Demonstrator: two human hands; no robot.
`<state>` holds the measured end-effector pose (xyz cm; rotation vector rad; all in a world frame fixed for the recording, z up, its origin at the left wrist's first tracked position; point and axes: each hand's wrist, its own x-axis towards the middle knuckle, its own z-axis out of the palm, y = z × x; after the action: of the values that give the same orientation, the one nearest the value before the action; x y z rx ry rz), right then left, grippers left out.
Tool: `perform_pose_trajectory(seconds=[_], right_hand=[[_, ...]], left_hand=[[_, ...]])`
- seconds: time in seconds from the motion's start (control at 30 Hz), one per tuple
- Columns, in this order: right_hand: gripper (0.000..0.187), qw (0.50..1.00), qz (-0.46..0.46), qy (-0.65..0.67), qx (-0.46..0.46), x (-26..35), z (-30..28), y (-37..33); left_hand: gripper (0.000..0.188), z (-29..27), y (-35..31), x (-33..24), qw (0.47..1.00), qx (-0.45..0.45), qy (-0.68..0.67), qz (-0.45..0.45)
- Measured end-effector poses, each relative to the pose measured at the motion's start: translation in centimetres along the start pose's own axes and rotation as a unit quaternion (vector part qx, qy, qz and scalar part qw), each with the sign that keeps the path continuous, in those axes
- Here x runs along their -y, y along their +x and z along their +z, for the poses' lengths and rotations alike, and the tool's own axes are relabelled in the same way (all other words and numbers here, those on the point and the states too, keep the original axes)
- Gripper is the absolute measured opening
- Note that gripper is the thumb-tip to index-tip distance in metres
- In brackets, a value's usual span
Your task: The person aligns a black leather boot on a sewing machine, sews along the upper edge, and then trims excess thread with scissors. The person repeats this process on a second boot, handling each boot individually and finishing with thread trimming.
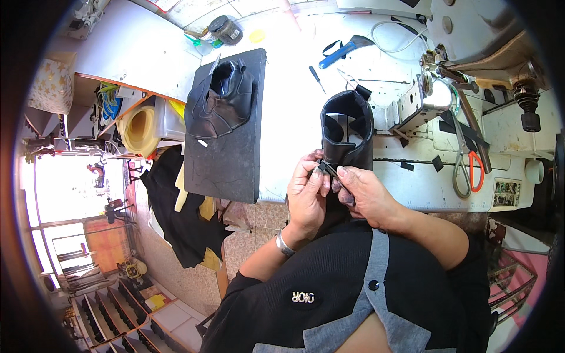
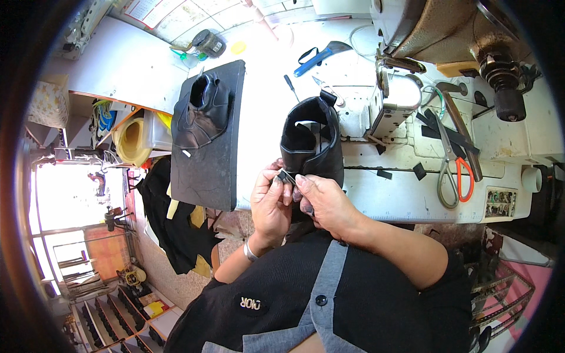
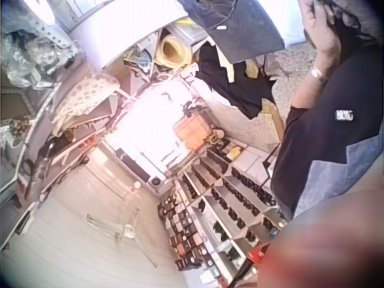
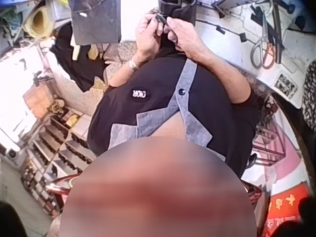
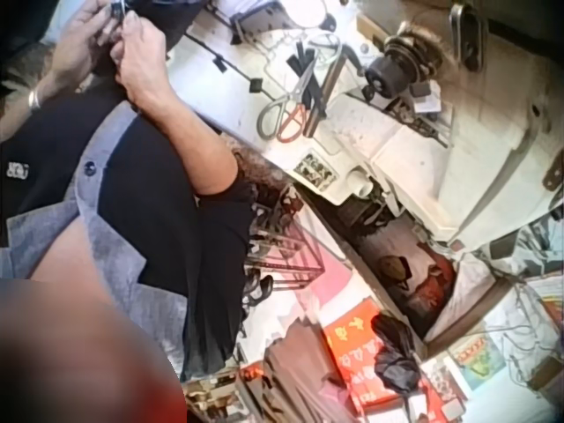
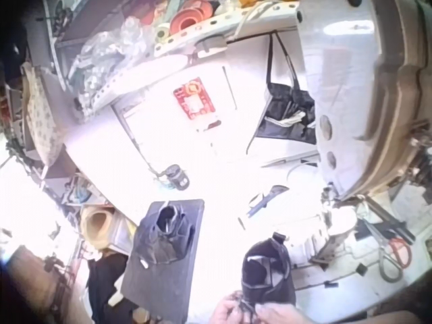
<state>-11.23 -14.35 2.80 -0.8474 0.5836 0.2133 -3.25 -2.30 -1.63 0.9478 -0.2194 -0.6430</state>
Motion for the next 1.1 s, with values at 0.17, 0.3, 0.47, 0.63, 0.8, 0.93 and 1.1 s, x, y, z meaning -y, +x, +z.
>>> perform_pose_trajectory(seconds=[0.17,0.3,0.47,0.63,0.8,0.93,1.1], right_hand=[[0.032,1.0,-0.011,0.016,0.004,-0.4,0.2,0.0],[0.032,0.999,-0.031,-0.017,-0.013,-0.5,0.4,0.2],[0.03,0.996,-0.079,-0.024,-0.021,-0.1,-0.7,0.7],[0.026,0.888,-0.312,-0.323,-0.094,-0.6,-4.4,-1.3],[0.029,0.691,-0.37,-0.537,-0.313,-2.0,-11.0,-1.9],[0.034,0.641,-0.295,-0.623,-0.337,-3.2,-13.3,-1.7],[0.045,0.555,-0.454,-0.631,-0.296,-1.4,-10.6,-2.5]], left_hand=[[0.005,-0.3,0.0,0.0,0.999,0.011,0.039,0.02],[0.005,-0.5,-0.2,-0.1,0.997,0.012,0.075,0.018],[0.009,-0.1,-0.2,-0.4,0.998,0.017,0.055,0.018],[0.019,-1.7,1.3,-2.9,0.991,-0.068,0.112,-0.002],[0.018,-4.6,4.4,-4.1,0.85,-0.07,0.488,0.188],[0.013,-6.4,6.4,-2.9,0.807,-0.08,0.568,0.142],[0.019,-5.9,6.9,-2.3,0.7,-0.071,0.694,0.155]])
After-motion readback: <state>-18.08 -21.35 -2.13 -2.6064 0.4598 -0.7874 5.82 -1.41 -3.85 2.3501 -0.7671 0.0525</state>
